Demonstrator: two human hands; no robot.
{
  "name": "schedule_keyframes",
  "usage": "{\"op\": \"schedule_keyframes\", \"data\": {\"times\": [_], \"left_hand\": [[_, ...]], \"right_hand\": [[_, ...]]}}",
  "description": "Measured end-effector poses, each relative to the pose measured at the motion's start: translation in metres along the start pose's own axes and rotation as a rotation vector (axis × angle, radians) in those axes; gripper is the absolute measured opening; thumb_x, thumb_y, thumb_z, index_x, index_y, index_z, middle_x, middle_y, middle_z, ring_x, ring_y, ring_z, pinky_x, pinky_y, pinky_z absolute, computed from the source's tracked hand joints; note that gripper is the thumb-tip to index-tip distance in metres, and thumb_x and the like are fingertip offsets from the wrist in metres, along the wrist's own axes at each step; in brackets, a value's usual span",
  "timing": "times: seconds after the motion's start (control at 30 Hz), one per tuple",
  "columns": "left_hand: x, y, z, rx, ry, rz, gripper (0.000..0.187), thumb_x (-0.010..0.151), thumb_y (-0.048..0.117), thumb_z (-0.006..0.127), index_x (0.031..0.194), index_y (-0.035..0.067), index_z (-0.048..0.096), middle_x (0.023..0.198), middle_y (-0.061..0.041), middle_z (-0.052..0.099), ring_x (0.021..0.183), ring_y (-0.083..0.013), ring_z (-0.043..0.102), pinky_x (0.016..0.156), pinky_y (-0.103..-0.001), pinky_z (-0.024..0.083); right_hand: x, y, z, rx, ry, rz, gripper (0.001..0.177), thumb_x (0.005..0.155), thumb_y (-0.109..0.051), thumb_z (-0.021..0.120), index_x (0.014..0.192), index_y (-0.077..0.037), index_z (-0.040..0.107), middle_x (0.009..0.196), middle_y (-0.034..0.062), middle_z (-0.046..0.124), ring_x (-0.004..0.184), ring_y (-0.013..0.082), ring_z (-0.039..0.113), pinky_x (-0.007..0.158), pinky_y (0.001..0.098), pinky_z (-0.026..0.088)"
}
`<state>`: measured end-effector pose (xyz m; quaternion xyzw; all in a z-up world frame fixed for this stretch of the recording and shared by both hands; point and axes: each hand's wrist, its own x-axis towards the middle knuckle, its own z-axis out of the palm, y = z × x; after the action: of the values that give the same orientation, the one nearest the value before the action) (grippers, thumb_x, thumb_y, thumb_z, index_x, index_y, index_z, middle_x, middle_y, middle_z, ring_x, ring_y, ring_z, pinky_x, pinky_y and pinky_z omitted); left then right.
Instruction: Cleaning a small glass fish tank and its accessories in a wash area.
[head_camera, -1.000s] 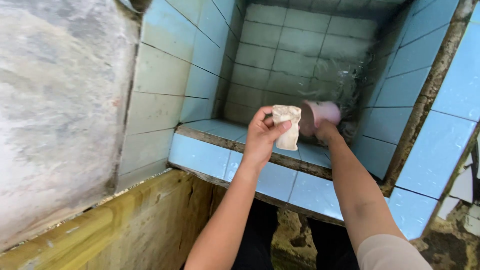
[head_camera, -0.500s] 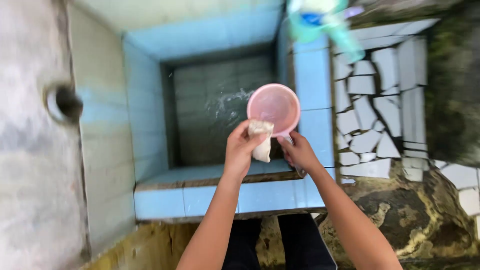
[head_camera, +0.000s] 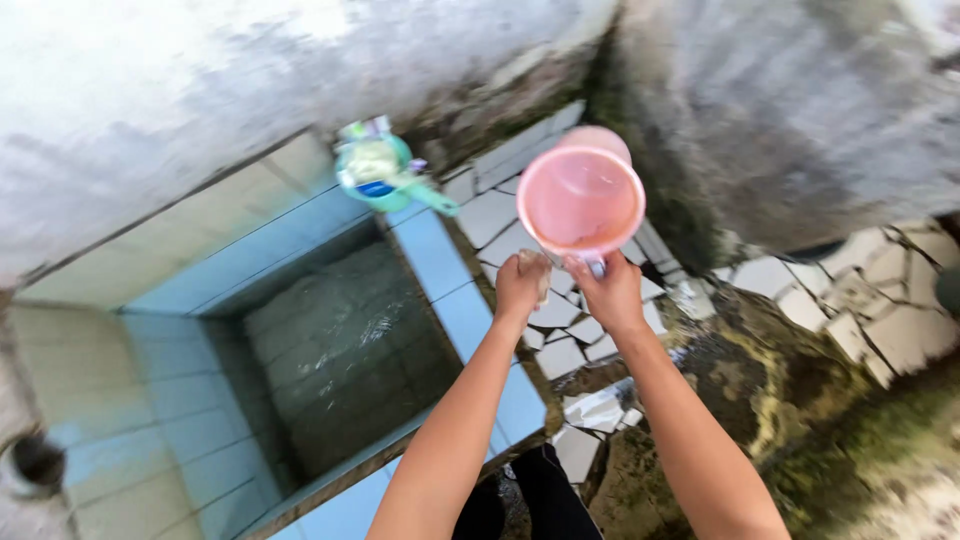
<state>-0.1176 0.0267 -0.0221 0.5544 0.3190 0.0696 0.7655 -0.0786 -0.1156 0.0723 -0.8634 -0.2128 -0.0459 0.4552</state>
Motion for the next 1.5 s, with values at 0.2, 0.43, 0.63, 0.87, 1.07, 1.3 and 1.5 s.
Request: {"op": "schedule_keyframes", "data": {"times": [0.2, 0.43, 0.63, 0.87, 1.07, 1.3, 1.5], "left_hand": [[0.061, -0.039, 0.083, -0.076, -0.103, 0.029, 0.035, 0.104, 0.034, 0.066, 0.099, 0.0, 0.066, 0.083, -0.008, 0.068, 0.065, -0.013, 0.06, 0.052, -0.028, 0.048], [0.041, 0.014, 0.117, -0.11, -0.261, -0.022, 0.05, 0.075, 0.001, 0.077, 0.122, 0.007, 0.062, 0.102, -0.003, 0.072, 0.086, -0.015, 0.07, 0.069, -0.03, 0.059], [0.067, -0.021, 0.129, -0.028, -0.255, -0.081, 0.045, 0.076, -0.004, 0.081, 0.116, 0.002, 0.063, 0.101, -0.009, 0.074, 0.082, -0.0193, 0.071, 0.065, -0.032, 0.058], [0.076, -0.023, 0.131, -0.147, -0.26, -0.168, 0.015, 0.092, 0.008, 0.064, 0.107, 0.004, 0.065, 0.096, -0.008, 0.073, 0.077, -0.0177, 0.07, 0.062, -0.033, 0.059], [0.09, -0.039, 0.131, 0.007, -0.14, -0.028, 0.021, 0.1, 0.02, 0.06, 0.1, 0.001, 0.07, 0.089, -0.009, 0.073, 0.072, -0.016, 0.065, 0.06, -0.031, 0.053], [0.1, -0.036, 0.135, 0.009, -0.076, -0.028, 0.021, 0.1, 0.022, 0.064, 0.103, 0.001, 0.066, 0.093, -0.007, 0.072, 0.078, -0.0138, 0.064, 0.07, -0.031, 0.055], [0.114, -0.067, 0.132, -0.126, -0.152, -0.037, 0.021, 0.095, 0.018, 0.067, 0.109, 0.004, 0.064, 0.098, -0.007, 0.069, 0.081, -0.0142, 0.063, 0.071, -0.031, 0.056]], "right_hand": [[0.032, 0.016, -0.036, -0.061, 0.097, 0.205, 0.046, 0.088, -0.039, 0.084, 0.1, 0.003, 0.07, 0.069, 0.0137, 0.072, 0.056, 0.0214, 0.069, 0.059, 0.0369, 0.055], [0.045, 0.043, -0.077, -0.104, 0.138, 0.152, 0.045, 0.091, -0.037, 0.081, 0.107, 0.002, 0.068, 0.074, 0.0135, 0.072, 0.056, 0.023, 0.068, 0.059, 0.0366, 0.054], [0.052, 0.055, -0.105, -0.137, 0.142, 0.096, 0.044, 0.092, -0.036, 0.081, 0.112, 0.0, 0.067, 0.074, 0.0137, 0.072, 0.06, 0.023, 0.07, 0.06, 0.0373, 0.055], [0.056, 0.068, -0.118, -0.216, 0.086, 0.098, 0.045, 0.091, -0.036, 0.083, 0.11, 0.001, 0.066, 0.075, 0.0169, 0.071, 0.063, 0.0334, 0.07, 0.061, 0.0407, 0.055], [0.057, 0.066, -0.125, -0.308, 0.049, 0.076, 0.045, 0.09, -0.039, 0.082, 0.106, -0.001, 0.064, 0.076, 0.0173, 0.071, 0.066, 0.0362, 0.071, 0.059, 0.0449, 0.055], [0.049, 0.082, -0.128, -0.495, 0.03, -0.003, 0.046, 0.093, -0.046, 0.08, 0.091, -0.005, 0.059, 0.073, 0.0158, 0.068, 0.064, 0.0385, 0.068, 0.055, 0.0488, 0.053], [0.049, 0.068, -0.136, -0.549, 0.047, -0.073, 0.038, 0.091, -0.042, 0.078, 0.094, -0.008, 0.061, 0.079, 0.0136, 0.071, 0.063, 0.0381, 0.067, 0.053, 0.0488, 0.053]]}}
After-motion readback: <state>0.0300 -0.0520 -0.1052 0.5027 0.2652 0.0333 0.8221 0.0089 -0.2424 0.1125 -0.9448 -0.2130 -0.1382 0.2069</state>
